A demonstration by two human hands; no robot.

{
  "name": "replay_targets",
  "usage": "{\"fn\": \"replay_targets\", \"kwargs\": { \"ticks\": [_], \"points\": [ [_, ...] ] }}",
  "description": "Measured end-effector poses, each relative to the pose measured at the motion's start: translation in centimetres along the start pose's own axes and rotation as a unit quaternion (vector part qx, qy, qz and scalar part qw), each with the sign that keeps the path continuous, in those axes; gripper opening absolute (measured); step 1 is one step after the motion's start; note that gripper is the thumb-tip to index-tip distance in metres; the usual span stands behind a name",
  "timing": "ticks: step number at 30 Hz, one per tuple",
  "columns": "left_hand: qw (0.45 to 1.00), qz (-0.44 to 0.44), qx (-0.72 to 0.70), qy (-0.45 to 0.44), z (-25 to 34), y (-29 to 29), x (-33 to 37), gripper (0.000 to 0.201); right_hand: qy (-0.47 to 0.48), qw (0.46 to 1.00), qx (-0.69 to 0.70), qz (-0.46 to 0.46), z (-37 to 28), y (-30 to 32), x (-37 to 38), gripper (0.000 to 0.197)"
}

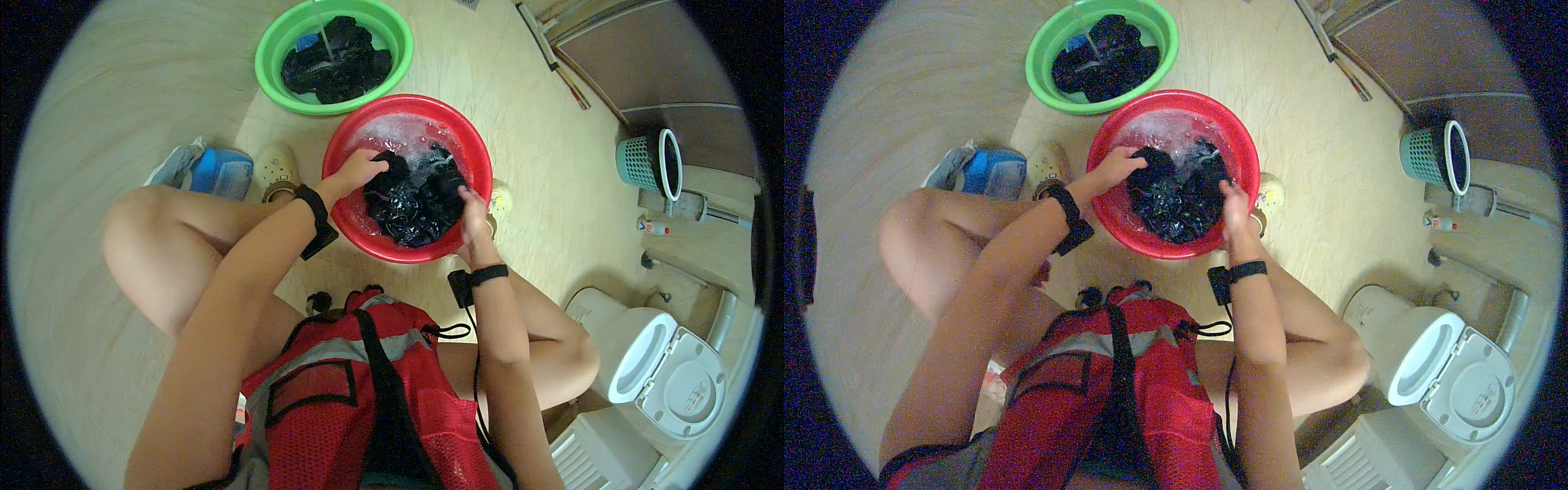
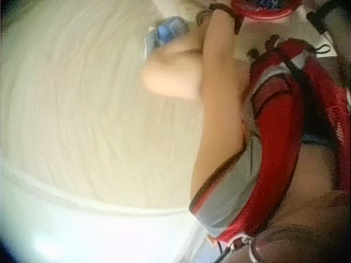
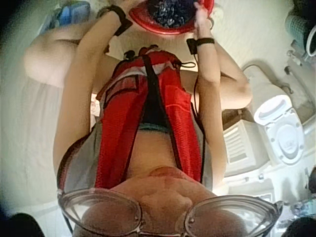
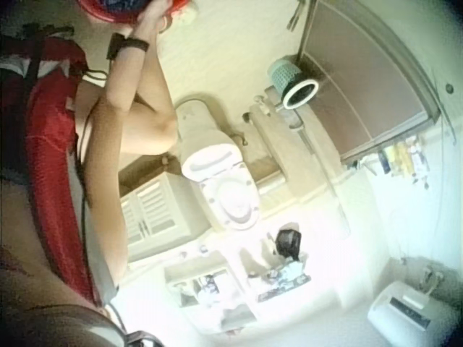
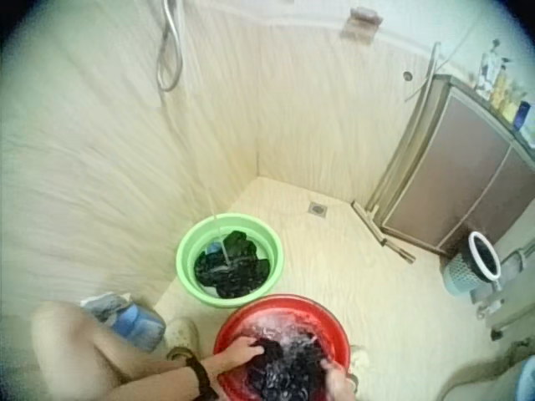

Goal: The person washes clothes by hand in a red bucket, wringing them out and rinsing them in a green basin.

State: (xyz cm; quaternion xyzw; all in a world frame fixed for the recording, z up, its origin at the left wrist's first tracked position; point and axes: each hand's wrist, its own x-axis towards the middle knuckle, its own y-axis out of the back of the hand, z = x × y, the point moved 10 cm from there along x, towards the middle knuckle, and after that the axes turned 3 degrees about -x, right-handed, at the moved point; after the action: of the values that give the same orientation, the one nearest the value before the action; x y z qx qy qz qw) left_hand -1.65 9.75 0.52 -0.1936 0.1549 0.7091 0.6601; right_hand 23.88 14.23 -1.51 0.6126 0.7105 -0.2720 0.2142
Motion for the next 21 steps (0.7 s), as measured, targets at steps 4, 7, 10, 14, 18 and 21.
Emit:
{"fn": "replay_targets", "kwargs": {
  "ticks": [4,7,10,14,18,21],
  "points": [
    [0.999,-0.031,-0.022,-0.015,5.1,0.2,-2.8,0.013,-0.042,0.988,0.089,-0.119,-6.1,-5.4,-4.5,0.038],
    [0.998,-0.06,-0.01,-0.027,10.6,-1.5,-4.9,0.01,0.091,0.984,-0.008,-0.15,-13.2,-8.4,-8.7,0.045],
    [0.993,-0.112,0.017,-0.036,17.0,-4.5,-7.7,0.012,0.236,0.953,-0.125,-0.144,-18.9,-9.7,-12.1,0.059],
    [0.99,-0.138,0.0,-0.001,22.5,-6.0,-11.4,0.019,0.359,0.85,-0.32,-0.215,-22.8,-14.8,-18.8,0.073],
    [0.98,-0.161,-0.112,-0.047,26.0,-8.6,-12.2,0.016,0.495,0.764,-0.385,-0.153,-24.7,-15.2,-20.6,0.078],
    [0.969,-0.183,-0.154,-0.056,26.6,-8.9,-12.5,0.014,0.475,0.772,-0.407,-0.112,-25.2,-15.4,-20.5,0.071]
  ]
}}
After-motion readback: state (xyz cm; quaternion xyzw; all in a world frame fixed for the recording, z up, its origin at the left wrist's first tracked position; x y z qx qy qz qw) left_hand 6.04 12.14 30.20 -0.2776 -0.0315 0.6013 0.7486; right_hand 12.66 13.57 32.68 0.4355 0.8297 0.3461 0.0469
